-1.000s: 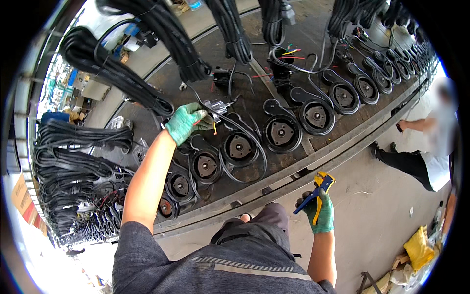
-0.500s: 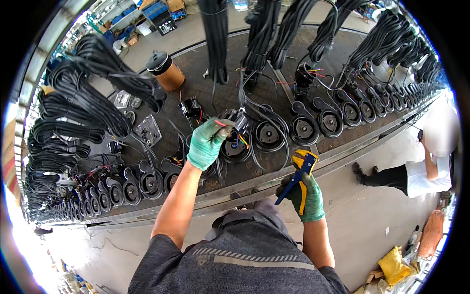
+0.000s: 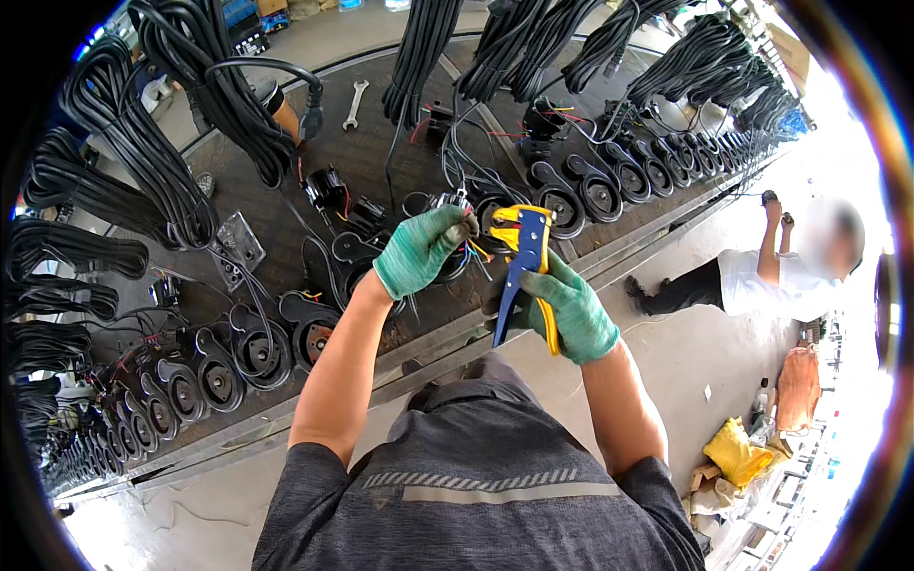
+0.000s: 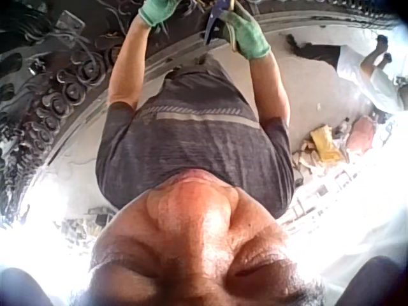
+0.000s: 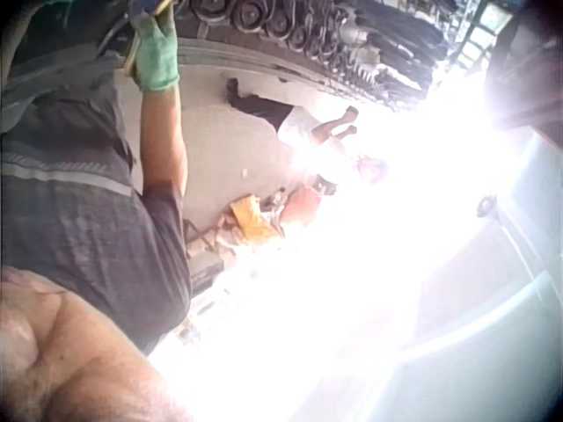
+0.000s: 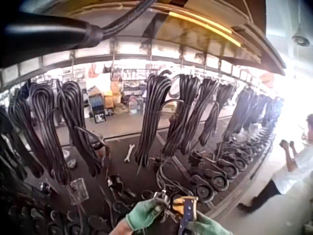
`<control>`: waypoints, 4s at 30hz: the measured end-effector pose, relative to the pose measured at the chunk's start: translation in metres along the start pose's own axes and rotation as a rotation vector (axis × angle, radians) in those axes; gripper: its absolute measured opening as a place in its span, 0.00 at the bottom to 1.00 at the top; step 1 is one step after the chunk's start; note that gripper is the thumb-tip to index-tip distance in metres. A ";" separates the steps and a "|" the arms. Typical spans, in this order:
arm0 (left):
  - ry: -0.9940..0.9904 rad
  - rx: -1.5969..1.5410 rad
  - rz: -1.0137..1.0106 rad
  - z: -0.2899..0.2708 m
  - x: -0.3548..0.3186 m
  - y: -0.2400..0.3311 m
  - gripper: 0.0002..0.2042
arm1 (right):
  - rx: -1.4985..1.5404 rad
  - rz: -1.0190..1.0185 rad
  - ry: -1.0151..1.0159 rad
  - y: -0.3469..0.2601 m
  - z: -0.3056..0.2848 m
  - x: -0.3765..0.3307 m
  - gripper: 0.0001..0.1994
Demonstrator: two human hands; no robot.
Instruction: The person uses a yellow and blue crimping tool to secure connectors onto the ends of wires attached to circular mechanical components. The person repeatedly picks up a component, aligns the wires, and crimps the terminals, then places the component back on the workbench.
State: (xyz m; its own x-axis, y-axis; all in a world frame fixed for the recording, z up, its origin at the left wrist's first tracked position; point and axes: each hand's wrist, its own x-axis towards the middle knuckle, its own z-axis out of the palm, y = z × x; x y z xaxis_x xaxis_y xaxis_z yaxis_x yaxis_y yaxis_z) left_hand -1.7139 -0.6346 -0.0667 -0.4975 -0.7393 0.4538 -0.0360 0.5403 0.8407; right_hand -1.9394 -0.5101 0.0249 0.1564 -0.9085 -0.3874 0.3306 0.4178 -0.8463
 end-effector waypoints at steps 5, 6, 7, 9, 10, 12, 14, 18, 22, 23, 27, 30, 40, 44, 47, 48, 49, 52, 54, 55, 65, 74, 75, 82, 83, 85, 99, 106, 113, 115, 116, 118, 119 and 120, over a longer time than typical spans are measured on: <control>-0.006 0.192 0.015 0.001 0.002 0.006 0.12 | -0.121 0.057 -0.068 -0.009 -0.006 0.007 0.30; -0.019 0.253 0.026 -0.001 0.003 0.008 0.11 | -0.127 0.066 -0.085 -0.010 -0.006 0.010 0.30; -0.028 0.312 0.050 -0.001 0.004 0.008 0.12 | -0.126 0.069 -0.100 -0.011 -0.009 0.012 0.30; -0.048 0.432 0.093 0.000 0.005 0.009 0.12 | -0.121 0.077 -0.134 -0.013 -0.018 0.015 0.31; -0.055 0.450 0.075 0.002 0.005 0.011 0.12 | -0.147 0.071 -0.130 -0.014 -0.022 0.016 0.31; -0.069 0.492 0.036 0.007 0.008 0.018 0.12 | -0.198 0.056 -0.127 -0.016 -0.030 0.019 0.32; -0.107 0.532 -0.017 0.011 0.013 0.024 0.12 | -0.142 0.079 -0.146 -0.015 -0.043 0.027 0.30; -0.145 0.594 -0.079 0.018 0.024 0.034 0.12 | -0.128 0.109 -0.183 -0.019 -0.061 0.036 0.28; -0.174 0.630 -0.109 0.027 0.035 0.042 0.11 | -0.177 0.054 -0.213 -0.015 -0.076 0.042 0.20; -0.202 0.649 -0.109 0.028 0.036 0.042 0.11 | -0.207 0.016 -0.201 -0.012 -0.080 0.044 0.19; -0.228 0.708 -0.185 0.034 0.045 0.043 0.11 | -0.127 0.065 -0.187 -0.017 -0.086 0.051 0.23; -0.115 0.693 -0.142 0.033 0.054 0.042 0.10 | 0.023 -0.064 -0.139 -0.013 -0.083 0.053 0.27; -0.101 0.655 -0.217 -0.024 0.107 -0.012 0.09 | 0.294 -0.073 0.011 -0.003 -0.157 0.045 0.24; -0.252 0.658 -0.497 -0.041 0.119 -0.061 0.18 | 0.388 -0.040 0.109 0.007 -0.189 0.036 0.25; -0.311 0.772 -0.756 -0.036 0.153 -0.077 0.27 | 0.390 -0.026 0.185 0.011 -0.205 0.030 0.23; -0.297 0.843 -0.717 -0.038 0.159 -0.096 0.28 | 0.395 -0.014 0.219 0.010 -0.207 0.028 0.23; -0.249 0.852 -0.700 -0.034 0.169 -0.109 0.28 | 0.425 -0.038 0.219 0.012 -0.211 0.027 0.23; 0.056 0.387 -0.424 -0.043 0.173 -0.197 0.26 | 0.478 -0.048 0.321 0.026 -0.223 0.026 0.21; 0.244 -0.499 -0.836 -0.027 0.202 -0.187 0.25 | 0.484 -0.054 0.336 0.034 -0.237 0.018 0.20; 0.254 -0.641 -0.737 -0.029 0.201 -0.210 0.25 | 0.496 -0.053 0.353 0.036 -0.242 0.014 0.20; -0.650 0.099 -1.120 -0.069 0.209 -0.210 0.26 | 0.590 0.011 0.598 0.069 -0.288 -0.014 0.28; -0.430 1.172 -0.855 -0.090 0.200 -0.352 0.23 | 0.497 0.090 0.570 0.068 -0.308 0.013 0.30; -0.489 1.294 -0.776 -0.083 0.208 -0.363 0.23 | 0.484 0.094 0.577 0.068 -0.311 0.014 0.30; -0.619 1.422 -0.632 -0.036 0.251 -0.341 0.24 | 0.468 0.094 0.620 0.068 -0.311 0.017 0.26; -0.589 1.361 -0.661 -0.043 0.245 -0.348 0.24 | 0.475 0.103 0.609 0.067 -0.310 0.016 0.25; -0.560 1.240 -0.737 -0.055 0.234 -0.350 0.21 | 0.486 0.104 0.600 0.066 -0.306 0.017 0.22; 0.568 -0.735 -1.016 -0.026 0.118 -0.069 0.05 | 0.349 0.095 0.149 0.011 -0.225 0.050 0.29; 0.685 -1.199 -0.915 0.030 0.065 -0.016 0.07 | 0.200 0.077 -0.310 0.015 -0.138 0.076 0.35; 0.742 -0.952 -0.941 0.060 0.050 0.024 0.10 | 0.009 0.038 -0.355 0.041 -0.103 0.094 0.37; 0.734 -0.947 -0.935 0.060 0.049 0.028 0.10 | -0.045 0.023 -0.392 0.031 -0.098 0.091 0.36; 0.727 -0.945 -0.931 0.060 0.049 0.028 0.10 | -0.009 0.040 -0.389 0.031 -0.098 0.089 0.36; 0.717 -0.943 -0.948 0.062 0.051 0.027 0.10 | 0.071 0.065 -0.377 0.037 -0.097 0.090 0.36; 0.719 -0.934 -0.946 0.063 0.052 0.028 0.10 | 0.069 0.040 -0.369 0.041 -0.098 0.091 0.36; 0.724 -0.922 -0.947 0.065 0.052 0.029 0.10 | 0.045 0.018 -0.362 0.041 -0.097 0.091 0.36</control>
State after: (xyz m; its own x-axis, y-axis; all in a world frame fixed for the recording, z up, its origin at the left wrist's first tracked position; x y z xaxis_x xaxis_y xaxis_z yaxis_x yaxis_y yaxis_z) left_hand -1.7968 -0.6315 -0.0379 -0.0704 -0.8417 -0.5353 0.5889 -0.4682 0.6588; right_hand -2.0016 -0.5765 -0.0807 0.4791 -0.8441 -0.2410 0.3638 0.4408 -0.8206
